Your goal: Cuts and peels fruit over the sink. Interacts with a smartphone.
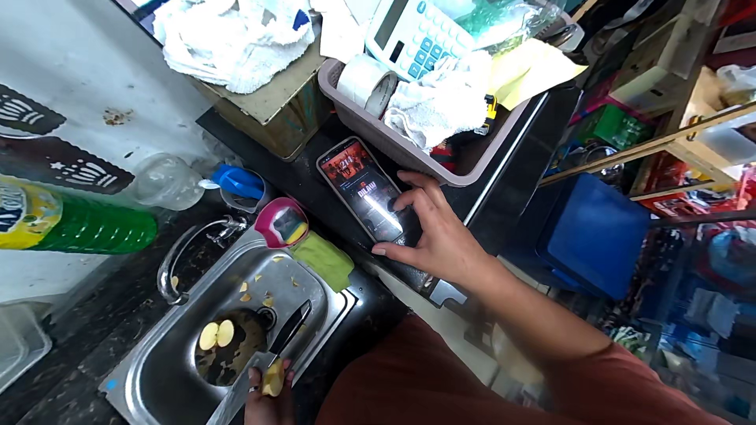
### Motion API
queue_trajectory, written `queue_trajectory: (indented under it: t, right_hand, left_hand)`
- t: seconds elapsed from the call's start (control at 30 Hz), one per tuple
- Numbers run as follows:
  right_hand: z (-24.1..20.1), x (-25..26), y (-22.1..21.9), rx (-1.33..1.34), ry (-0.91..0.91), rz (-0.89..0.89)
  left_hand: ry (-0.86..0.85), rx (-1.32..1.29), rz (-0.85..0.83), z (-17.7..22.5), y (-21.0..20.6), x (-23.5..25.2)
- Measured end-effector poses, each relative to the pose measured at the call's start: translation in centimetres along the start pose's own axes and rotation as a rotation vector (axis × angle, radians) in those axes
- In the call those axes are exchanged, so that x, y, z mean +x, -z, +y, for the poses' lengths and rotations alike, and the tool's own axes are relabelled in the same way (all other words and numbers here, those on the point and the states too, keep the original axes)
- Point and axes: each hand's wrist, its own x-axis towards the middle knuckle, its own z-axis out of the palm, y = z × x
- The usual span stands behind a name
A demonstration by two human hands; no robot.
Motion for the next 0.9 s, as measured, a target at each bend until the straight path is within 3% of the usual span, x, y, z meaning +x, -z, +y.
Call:
queue_trajectory:
  t: [0.9]
  right_hand:
    - [0.05, 0.0, 0.0, 0.005, 0.012, 0.012]
  left_hand:
    - [0.006, -0.006, -0.004, -0.12, 0.14, 0.11]
